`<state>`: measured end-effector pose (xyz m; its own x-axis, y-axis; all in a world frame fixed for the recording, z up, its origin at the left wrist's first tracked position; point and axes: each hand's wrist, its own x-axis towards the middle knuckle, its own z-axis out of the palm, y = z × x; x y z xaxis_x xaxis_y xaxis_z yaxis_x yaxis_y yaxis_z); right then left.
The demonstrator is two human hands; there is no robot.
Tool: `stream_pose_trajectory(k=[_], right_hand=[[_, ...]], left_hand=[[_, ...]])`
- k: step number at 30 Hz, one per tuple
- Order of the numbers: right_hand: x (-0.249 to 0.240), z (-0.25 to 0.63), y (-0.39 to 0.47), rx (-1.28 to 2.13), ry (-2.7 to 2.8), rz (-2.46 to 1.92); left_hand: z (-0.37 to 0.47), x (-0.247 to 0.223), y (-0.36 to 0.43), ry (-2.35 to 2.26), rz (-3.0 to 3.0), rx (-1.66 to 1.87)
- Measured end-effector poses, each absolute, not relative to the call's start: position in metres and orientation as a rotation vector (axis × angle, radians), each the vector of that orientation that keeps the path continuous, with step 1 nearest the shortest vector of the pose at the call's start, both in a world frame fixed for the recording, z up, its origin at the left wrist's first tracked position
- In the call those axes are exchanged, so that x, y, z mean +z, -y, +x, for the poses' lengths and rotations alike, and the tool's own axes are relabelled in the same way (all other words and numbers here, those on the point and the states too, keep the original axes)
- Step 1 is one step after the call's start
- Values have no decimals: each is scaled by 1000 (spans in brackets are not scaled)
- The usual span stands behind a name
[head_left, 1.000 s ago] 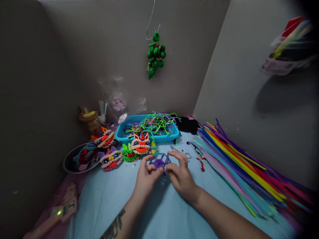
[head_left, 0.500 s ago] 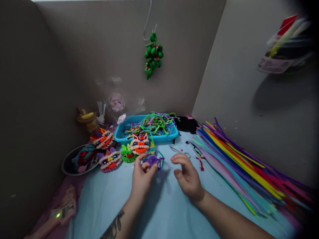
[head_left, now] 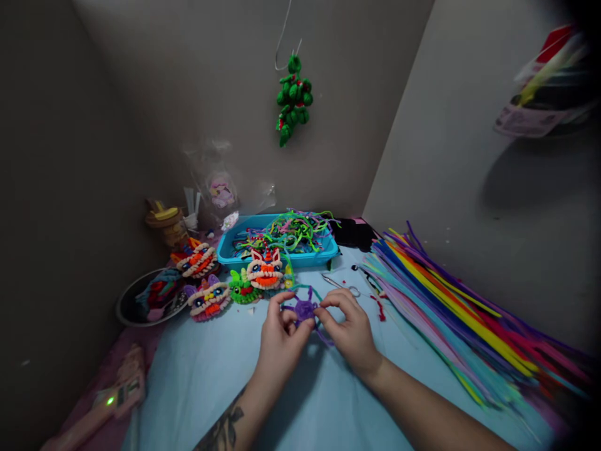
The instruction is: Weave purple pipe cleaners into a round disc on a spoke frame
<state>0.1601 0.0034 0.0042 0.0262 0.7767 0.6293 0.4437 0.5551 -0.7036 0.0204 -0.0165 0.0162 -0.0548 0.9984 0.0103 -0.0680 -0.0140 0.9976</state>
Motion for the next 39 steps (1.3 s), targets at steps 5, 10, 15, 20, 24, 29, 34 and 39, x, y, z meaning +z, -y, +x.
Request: stream_pose_trajectory(k=[5, 10, 15, 20, 24, 29, 34, 39], right_hand=[[2, 163, -5, 399, 1644, -1059], [0, 162, -5, 549, 1646, -1114], [-1, 161, -5, 689, 1663, -1128], [-3, 163, -8, 733, 1636, -1138], [-5, 166, -8, 722, 1601, -1102], [-5, 163, -3, 653, 1697, -1083], [-3, 163, -1, 630, 1721, -1058], [-4, 167, -3, 653, 1692, -1034]], left_hand=[[20, 15, 17, -1190, 1169, 1281], [18, 14, 16, -1201, 1232, 1270], [15, 6, 15, -1237, 1325, 1263], [16, 5, 13, -1251, 1296, 1266], [16, 7, 10, -1242, 1181, 1301], [16, 7, 9, -1225, 1144, 1331], [19, 9, 9, -1265, 1177, 1339], [16, 8, 9, -1275, 1181, 1318]])
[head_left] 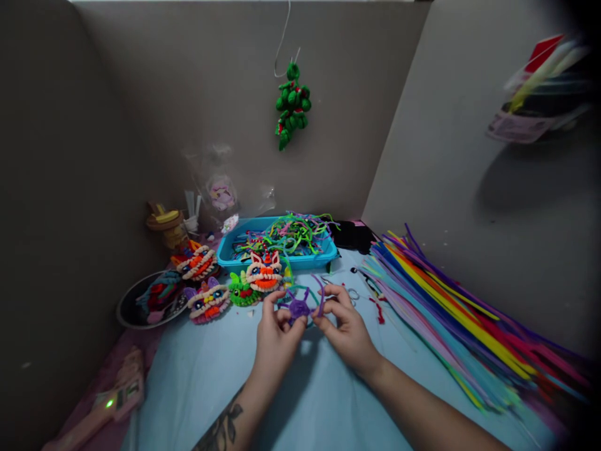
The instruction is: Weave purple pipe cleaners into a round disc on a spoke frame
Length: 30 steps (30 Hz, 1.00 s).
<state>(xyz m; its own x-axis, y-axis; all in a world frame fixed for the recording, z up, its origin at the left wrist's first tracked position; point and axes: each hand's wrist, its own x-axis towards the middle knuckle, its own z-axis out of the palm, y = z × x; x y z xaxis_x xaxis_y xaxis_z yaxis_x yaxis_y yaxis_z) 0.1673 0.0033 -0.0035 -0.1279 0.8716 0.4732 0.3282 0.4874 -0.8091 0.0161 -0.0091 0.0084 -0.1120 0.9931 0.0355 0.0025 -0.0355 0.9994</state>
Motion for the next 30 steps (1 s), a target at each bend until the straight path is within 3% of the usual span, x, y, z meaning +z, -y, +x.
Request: stream_pose_trajectory(k=[9, 19, 30], right_hand=[[-1, 161, -6, 634, 1591, -1172], [-1, 162, -13, 1131, 1437, -1090], [0, 163, -11, 916, 1463, -1161]], left_hand=[[14, 8, 8, -1202, 1220, 1255], [9, -1, 11, -1325, 1588, 1158], [8, 8, 11, -1291, 1433, 1207]])
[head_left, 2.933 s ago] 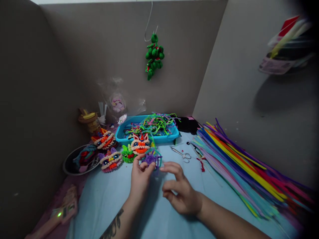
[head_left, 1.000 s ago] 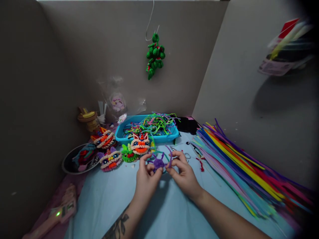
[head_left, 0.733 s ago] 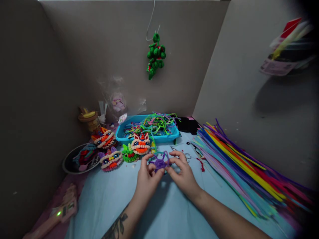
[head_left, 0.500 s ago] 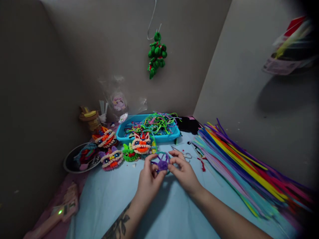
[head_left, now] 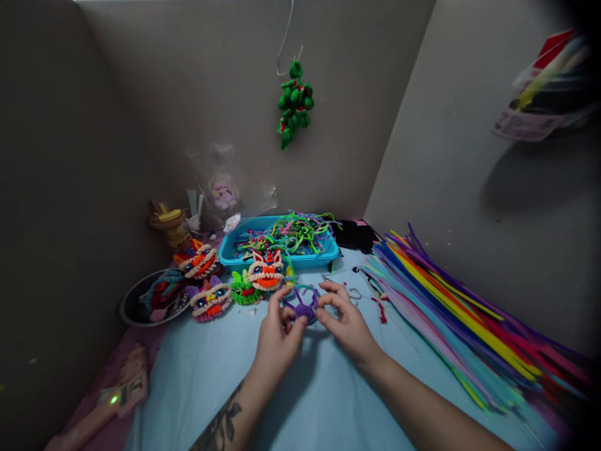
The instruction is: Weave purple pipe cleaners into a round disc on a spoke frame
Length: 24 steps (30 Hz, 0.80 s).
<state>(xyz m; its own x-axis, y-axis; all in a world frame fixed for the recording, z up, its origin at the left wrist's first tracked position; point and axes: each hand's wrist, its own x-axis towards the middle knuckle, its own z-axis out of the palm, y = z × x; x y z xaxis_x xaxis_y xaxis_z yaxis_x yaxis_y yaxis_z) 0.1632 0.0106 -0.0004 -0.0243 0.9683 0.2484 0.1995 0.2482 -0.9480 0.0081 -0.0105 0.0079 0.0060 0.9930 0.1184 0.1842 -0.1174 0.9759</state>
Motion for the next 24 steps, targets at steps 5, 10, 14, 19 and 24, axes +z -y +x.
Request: stream_pose_trajectory(k=[5, 10, 14, 19, 24], right_hand=[[1, 163, -8, 903, 1483, -1171], [0, 166, -11, 996, 1437, -1110], [-2, 169, -16, 1084, 1376, -1087], [-2, 171, -20, 1142, 1402, -1156], [-1, 175, -21, 1074, 1583, -1208]], left_hand=[[8, 5, 10, -1315, 1509, 1147], [8, 5, 9, -1250, 1509, 1088], [6, 8, 11, -1162, 1522, 1026], [4, 8, 12, -1102, 1559, 1011], [3, 5, 12, -1106, 1521, 1024]])
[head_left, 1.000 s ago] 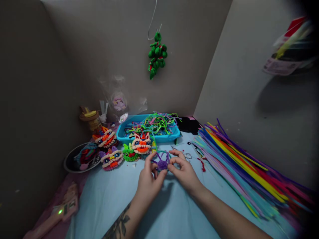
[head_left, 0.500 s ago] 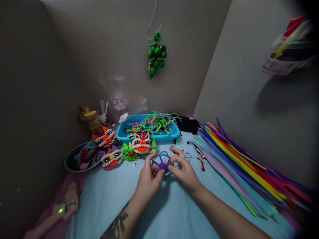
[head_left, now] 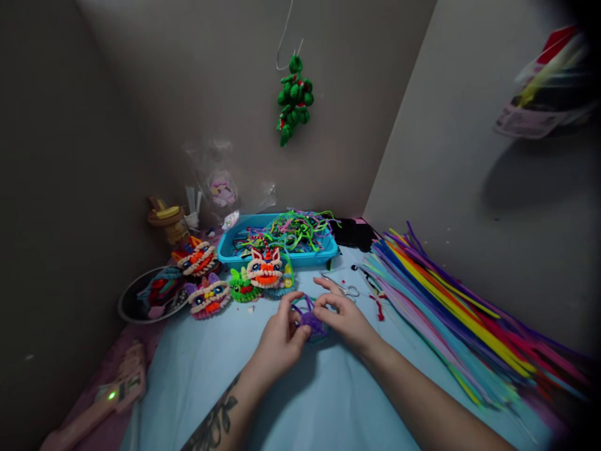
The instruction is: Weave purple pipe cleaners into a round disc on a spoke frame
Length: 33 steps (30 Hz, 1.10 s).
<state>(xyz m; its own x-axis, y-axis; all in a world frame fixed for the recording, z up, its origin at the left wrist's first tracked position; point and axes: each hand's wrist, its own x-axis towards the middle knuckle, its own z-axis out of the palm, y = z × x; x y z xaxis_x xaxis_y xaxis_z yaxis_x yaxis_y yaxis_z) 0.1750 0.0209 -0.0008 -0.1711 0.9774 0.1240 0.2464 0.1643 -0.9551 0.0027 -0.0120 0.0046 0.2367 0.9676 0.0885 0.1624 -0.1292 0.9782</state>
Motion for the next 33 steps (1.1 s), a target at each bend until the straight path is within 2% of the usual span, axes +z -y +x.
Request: stream_pose_trajectory(k=[5, 11, 22, 27, 33], right_hand=[[-1, 176, -22, 1066, 1619, -1187], [-6, 174, -25, 931, 1391, -1194], [-11, 159, -16, 948, 1464, -1152], [-10, 158, -10, 734, 1479, -1155], [-6, 166, -8, 538, 1787, -1073]], left_hand=[[4, 5, 9, -1147, 1512, 1044], [6, 8, 7, -1419, 1469, 1326], [22, 12, 16, -1203, 1204, 1268], [19, 16, 12, -1139, 1005, 1289], [15, 15, 10, -1119, 935, 1264]])
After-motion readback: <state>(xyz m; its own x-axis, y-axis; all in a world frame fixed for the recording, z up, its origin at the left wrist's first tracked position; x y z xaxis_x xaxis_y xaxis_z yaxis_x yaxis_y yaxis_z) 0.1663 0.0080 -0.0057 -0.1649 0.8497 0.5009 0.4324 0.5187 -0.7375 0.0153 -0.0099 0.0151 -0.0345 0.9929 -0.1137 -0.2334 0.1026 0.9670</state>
